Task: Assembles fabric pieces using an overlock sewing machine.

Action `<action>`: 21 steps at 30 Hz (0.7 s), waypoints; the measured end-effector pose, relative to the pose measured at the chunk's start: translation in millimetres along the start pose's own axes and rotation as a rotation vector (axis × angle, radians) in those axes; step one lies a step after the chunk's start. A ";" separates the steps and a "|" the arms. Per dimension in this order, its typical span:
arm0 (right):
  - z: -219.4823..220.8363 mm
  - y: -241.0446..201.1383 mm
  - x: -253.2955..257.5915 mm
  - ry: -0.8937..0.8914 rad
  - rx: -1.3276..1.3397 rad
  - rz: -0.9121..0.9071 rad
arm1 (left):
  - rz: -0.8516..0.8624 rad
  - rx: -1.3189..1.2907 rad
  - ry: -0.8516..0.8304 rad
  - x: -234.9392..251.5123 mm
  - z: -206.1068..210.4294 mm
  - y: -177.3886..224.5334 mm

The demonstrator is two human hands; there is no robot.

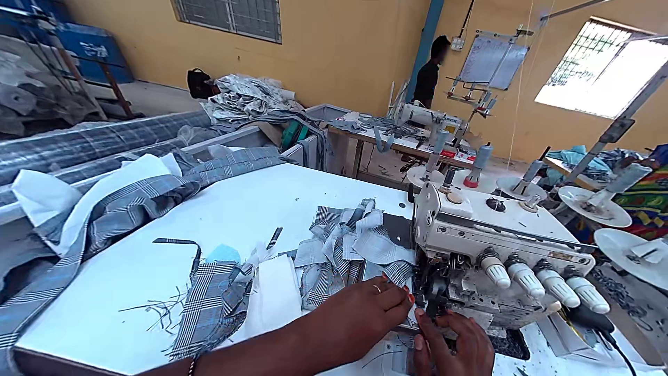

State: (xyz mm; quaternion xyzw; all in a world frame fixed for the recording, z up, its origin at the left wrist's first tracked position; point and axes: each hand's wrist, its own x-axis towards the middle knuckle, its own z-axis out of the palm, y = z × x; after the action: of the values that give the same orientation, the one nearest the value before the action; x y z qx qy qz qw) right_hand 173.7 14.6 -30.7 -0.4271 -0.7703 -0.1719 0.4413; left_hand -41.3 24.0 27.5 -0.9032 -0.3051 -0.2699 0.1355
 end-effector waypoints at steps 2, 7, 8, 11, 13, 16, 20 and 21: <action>-2.3 3.7 -0.3 -0.018 -0.023 0.015 | -0.058 0.094 0.064 1.0 6.2 11.6; -18.1 -6.8 -19.3 -0.052 -0.061 0.184 | -0.190 0.283 0.188 4.7 18.9 31.6; -21.4 -9.8 -24.6 -0.041 -0.058 0.220 | -0.212 0.289 0.202 5.7 20.5 33.1; -22.1 -14.4 -40.4 -0.055 -0.029 0.300 | -0.262 0.288 0.226 6.9 24.5 34.7; -21.3 -15.2 -41.9 -0.077 -0.015 0.335 | -0.298 0.267 0.224 7.2 25.4 34.7; -22.3 -16.5 -38.7 -0.109 -0.006 0.363 | -0.349 0.200 0.211 9.1 23.6 34.4; -23.0 -15.7 -37.8 -0.140 0.024 0.367 | -0.426 0.155 0.180 13.6 20.9 37.5; -22.6 -15.7 -38.1 -0.139 0.021 0.360 | -0.442 0.152 0.159 14.9 20.1 38.1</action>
State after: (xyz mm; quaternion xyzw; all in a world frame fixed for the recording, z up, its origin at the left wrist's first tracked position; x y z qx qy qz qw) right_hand 182.4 -28.2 -47.9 -0.5645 -0.7116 -0.0523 0.4151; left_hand 0.5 9.7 16.6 -0.7776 -0.5032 -0.3393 0.1644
